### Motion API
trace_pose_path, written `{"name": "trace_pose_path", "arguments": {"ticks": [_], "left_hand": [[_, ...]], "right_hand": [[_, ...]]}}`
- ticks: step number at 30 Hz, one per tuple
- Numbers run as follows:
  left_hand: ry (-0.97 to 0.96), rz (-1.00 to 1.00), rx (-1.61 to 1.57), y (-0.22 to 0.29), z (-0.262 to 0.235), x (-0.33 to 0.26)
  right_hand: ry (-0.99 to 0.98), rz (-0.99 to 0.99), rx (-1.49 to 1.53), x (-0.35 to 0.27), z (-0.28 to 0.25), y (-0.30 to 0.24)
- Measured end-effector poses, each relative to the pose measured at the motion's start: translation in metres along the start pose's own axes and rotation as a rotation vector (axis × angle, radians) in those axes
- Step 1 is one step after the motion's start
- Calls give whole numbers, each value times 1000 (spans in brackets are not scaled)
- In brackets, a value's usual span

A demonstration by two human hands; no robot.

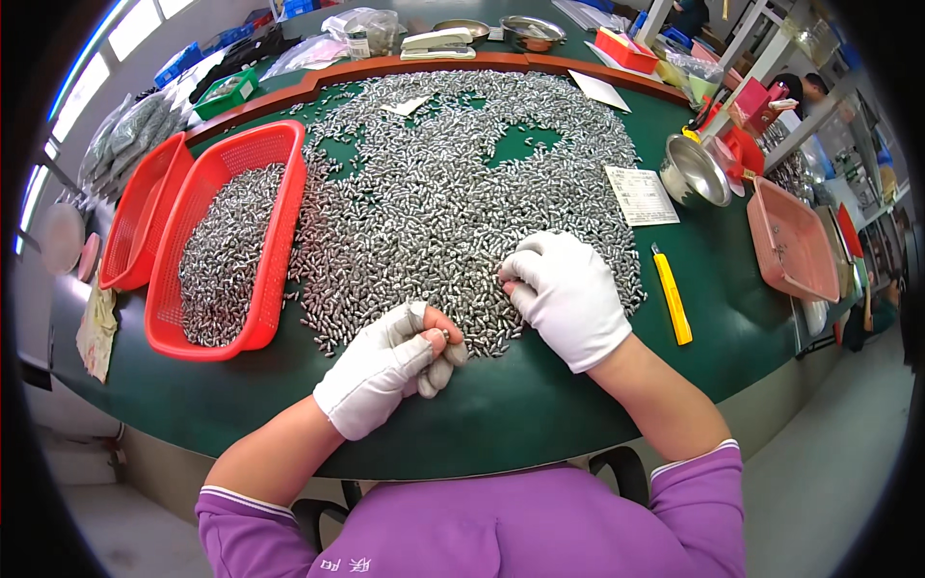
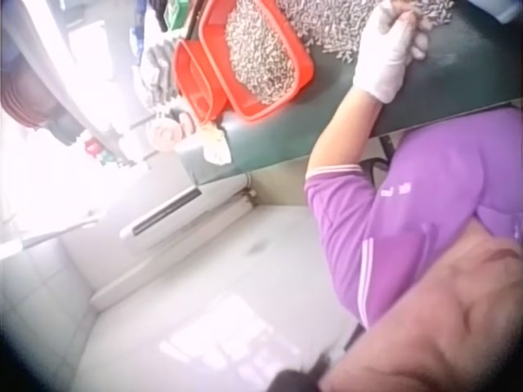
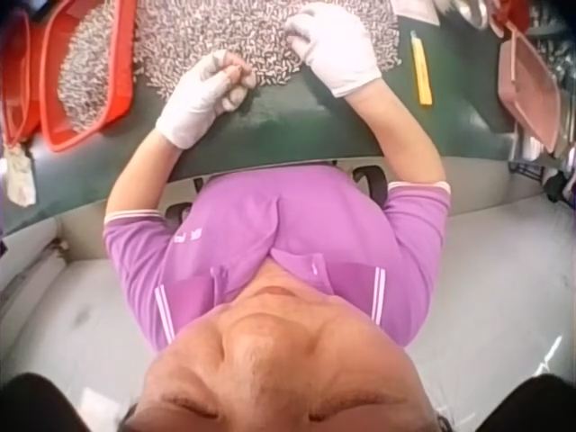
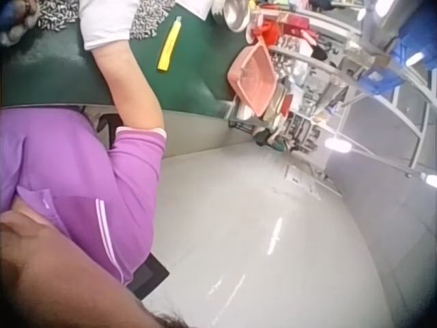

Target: Scraping or trimming small metal pins using a utility knife at a factory workbench.

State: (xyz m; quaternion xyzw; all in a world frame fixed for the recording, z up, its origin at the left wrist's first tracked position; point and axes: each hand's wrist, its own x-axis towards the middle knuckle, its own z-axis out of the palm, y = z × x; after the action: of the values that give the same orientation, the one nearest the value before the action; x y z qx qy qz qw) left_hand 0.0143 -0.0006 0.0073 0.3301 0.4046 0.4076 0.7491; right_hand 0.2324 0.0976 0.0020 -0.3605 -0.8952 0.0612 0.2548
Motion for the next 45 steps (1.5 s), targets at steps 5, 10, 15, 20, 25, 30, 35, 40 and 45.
{"name": "trace_pose_path", "arguments": {"ticks": [5,10,15,20,25,30,35,40,45], "left_hand": [[-11,12,-54,-2,-2,0],[-70,-25,-87,-4,-4,-1],[-155,-49,-123,-5,-6,-1],[-52,-51,-98,-6,-1,-1],[-20,-68,-56,-4,-3,1],[-38,-6,-79,-5,-4,0],[-76,11,-85,-6,-7,1],[-20,11,-87,-6,0,1],[-56,5,-109,-7,-6,1]], "right_hand": [[68,-9,51,1,-3,-3],[193,-262,342,10,-10,-19],[50,-336,370,5,-8,-34],[1,-243,628,-3,5,-35],[-40,-56,647,-5,-3,-30],[-22,8,54,-1,-2,-6],[-4,-24,24,-1,6,-1],[22,-1,-5,0,5,0],[3,-16,-10,1,1,-2]]}}
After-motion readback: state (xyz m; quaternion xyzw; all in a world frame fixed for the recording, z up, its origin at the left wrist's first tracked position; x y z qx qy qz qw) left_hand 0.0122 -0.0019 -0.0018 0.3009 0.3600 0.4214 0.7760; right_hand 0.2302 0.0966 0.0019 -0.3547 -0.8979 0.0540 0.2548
